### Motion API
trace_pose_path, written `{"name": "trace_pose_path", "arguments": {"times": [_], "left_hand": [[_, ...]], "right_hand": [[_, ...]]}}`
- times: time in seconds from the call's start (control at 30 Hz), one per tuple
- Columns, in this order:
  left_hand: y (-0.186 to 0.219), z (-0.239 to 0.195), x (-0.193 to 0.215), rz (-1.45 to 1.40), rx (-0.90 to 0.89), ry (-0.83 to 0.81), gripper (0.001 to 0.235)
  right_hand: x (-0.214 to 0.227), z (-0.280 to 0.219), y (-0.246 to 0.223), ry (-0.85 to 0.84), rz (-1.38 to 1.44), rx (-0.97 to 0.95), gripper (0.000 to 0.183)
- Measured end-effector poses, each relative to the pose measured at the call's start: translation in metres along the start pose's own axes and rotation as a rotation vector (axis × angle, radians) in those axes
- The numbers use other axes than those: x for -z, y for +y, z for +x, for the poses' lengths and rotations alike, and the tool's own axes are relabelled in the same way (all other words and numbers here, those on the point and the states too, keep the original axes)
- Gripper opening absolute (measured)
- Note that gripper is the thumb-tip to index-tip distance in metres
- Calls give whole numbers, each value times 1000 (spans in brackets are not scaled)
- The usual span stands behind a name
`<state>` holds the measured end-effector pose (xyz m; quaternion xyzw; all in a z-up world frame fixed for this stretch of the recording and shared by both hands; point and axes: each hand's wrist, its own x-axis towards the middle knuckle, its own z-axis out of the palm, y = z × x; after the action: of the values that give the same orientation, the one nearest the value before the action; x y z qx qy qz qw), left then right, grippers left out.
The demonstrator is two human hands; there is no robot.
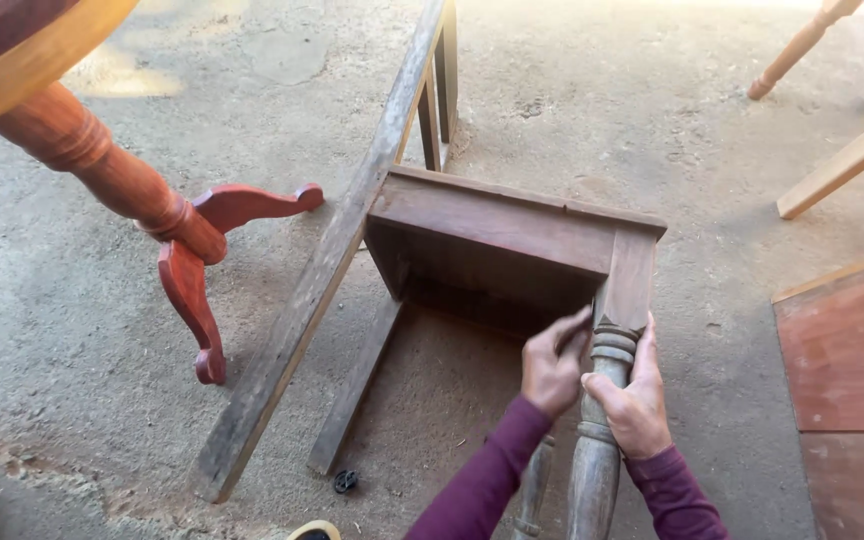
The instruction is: The person sands the top edge and side of a wooden stool using a piece of sandpaper. They hold the stool steady with one hand while rubbing the sandpaper back and forth with the other, focusing on the corners and flat surfaces.
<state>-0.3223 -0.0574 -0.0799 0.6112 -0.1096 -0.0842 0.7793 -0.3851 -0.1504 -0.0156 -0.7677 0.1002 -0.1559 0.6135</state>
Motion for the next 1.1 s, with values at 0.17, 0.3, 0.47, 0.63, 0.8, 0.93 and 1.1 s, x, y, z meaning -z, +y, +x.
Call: {"name": "trace_pose_path", "arguments": {"times": [0.17, 0.3, 0.47, 0.63, 0.8, 0.93, 1.1], "left_hand": [[-14, 16, -1, -86, -48, -7, 34], [4, 28, -3, -84, 32, -12, 33], [-7, -11, 8, -107, -47, -36, 32], [-15, -8, 7, -171, -18, -11, 27], [32, -51, 46, -77, 92, -215, 31], [89, -36, 42, 174, -101, -248, 32], [100, 28, -23, 1044, -762, -178, 36]], "right_hand": [[1, 3, -4, 0, 15, -62, 110], [0, 5, -11, 13, 37, -133, 110], [3, 5, 18, 19, 76, -49, 88], [5, 1, 30, 30, 119, -82, 74], [2, -26, 43, -46, 374, -367, 54], [-11, -75, 13, 9, 395, -485, 61], [-22, -132, -8, -170, 889, -836, 76]]}}
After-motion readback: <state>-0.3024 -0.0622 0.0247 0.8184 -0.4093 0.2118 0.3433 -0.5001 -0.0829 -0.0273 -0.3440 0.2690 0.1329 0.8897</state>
